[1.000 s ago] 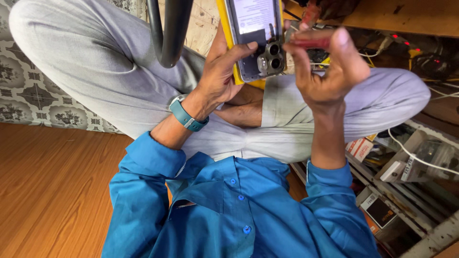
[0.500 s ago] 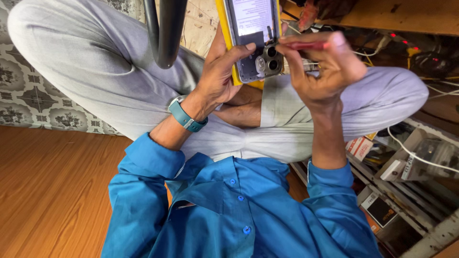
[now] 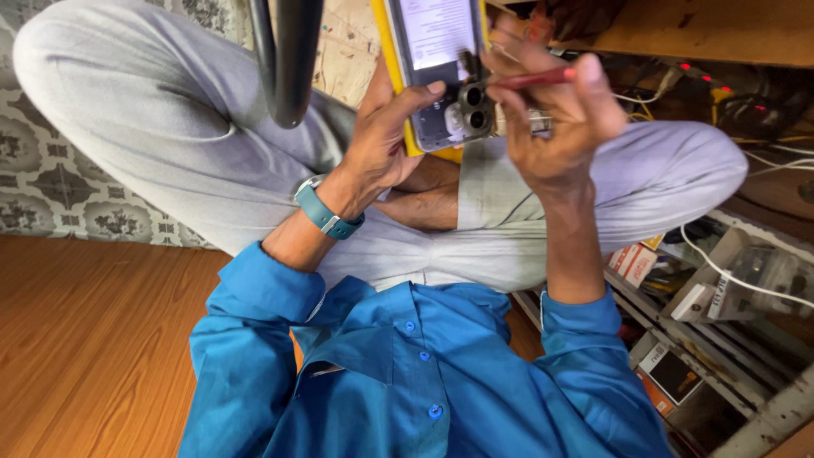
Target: The person sits cross-legged on the floor and uses a screwdriver to remove screws from the back of a smartphone. They switch between a red-handled and a blue-handled screwdriver while working on the device's internal components.
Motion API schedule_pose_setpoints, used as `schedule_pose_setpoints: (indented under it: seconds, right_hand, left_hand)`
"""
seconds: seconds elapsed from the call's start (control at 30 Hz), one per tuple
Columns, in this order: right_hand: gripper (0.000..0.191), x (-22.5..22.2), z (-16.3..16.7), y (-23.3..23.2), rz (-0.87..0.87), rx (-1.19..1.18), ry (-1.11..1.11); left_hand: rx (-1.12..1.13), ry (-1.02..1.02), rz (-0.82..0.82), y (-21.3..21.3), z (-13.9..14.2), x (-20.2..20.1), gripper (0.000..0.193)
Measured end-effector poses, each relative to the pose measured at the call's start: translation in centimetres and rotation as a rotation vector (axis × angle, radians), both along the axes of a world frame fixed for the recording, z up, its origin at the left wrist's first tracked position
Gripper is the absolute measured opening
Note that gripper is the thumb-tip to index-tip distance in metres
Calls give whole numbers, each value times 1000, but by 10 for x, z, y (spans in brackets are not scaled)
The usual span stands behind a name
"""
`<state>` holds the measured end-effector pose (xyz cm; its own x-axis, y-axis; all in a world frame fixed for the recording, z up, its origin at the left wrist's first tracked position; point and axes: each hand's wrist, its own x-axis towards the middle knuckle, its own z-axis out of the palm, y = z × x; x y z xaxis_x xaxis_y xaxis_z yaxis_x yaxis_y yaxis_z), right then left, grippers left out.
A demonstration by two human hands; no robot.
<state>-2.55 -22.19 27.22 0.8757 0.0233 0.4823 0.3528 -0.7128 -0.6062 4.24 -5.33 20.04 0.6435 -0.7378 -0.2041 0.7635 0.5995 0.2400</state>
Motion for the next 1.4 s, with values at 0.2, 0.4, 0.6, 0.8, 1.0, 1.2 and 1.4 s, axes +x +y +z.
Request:
schedule_pose_setpoints:
  seconds: [0.2, 0.4, 0.6, 0.8, 1.0, 1.2, 1.4]
  right_hand:
    - [91, -6, 15, -31, -81, 80, -35]
    - [89, -11, 22, -74, -94, 82, -24]
    - [88, -17, 44, -82, -59, 55, -20]
    - [88, -19, 57, -63, -59, 80, 7]
    - [76, -32, 62, -54, -30, 52, -74]
    - [47, -31, 137, -107, -642, 82, -268]
    - [103, 32, 192, -88, -733, 253, -712]
  left_hand:
    - [-62, -35, -37, -26, 34, 5, 64]
    - [3, -43, -62, -65, 52, 8, 64]
    - [-14, -62, -62, -72, 72, 3, 65]
    - [-24, -76, -56, -62, 89, 2, 66]
    - [0, -64, -51, -53, 104, -4, 65]
    - [-21, -72, -65, -32, 140, -5, 68]
    - [8, -51, -94, -10, 195, -14, 67]
